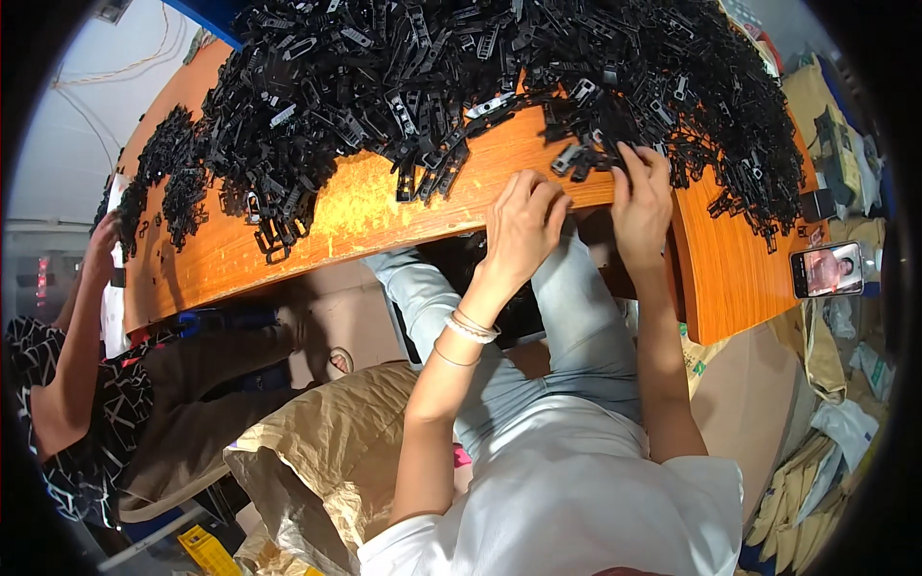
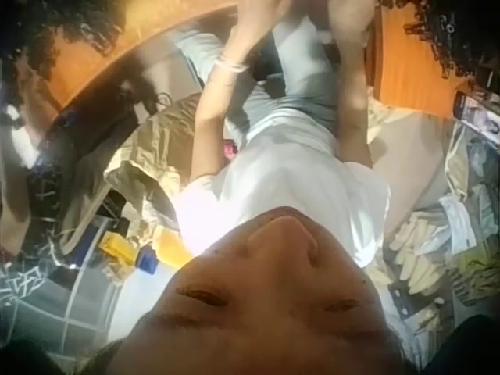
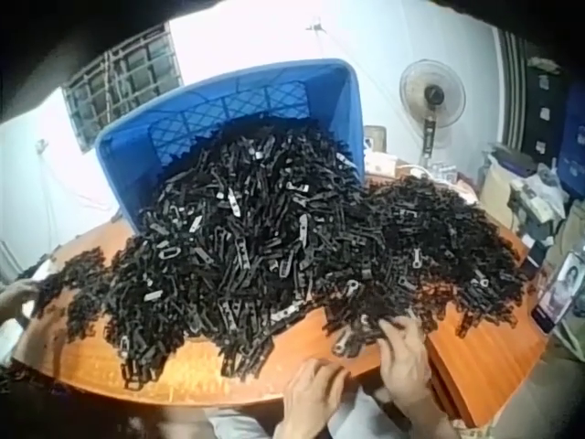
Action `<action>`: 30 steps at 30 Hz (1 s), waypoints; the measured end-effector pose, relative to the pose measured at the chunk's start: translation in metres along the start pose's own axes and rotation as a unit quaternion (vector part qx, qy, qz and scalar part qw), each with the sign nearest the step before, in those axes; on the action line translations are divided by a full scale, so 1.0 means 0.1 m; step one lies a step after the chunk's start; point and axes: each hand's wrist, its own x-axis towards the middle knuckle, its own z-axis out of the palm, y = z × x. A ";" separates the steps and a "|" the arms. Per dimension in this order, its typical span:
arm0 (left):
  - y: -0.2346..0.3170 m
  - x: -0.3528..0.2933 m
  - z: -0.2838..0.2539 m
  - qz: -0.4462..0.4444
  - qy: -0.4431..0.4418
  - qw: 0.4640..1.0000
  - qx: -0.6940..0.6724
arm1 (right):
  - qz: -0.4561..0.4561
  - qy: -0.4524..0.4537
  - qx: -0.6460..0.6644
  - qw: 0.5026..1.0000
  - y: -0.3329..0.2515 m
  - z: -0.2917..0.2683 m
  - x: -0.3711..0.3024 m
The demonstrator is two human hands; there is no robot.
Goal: Assembling small black plastic components by hand on a workbench.
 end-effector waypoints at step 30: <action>-0.04 -0.13 -0.44 -0.214 0.034 0.976 -0.033 | -0.008 -0.196 0.301 0.933 -0.53 0.22 -0.17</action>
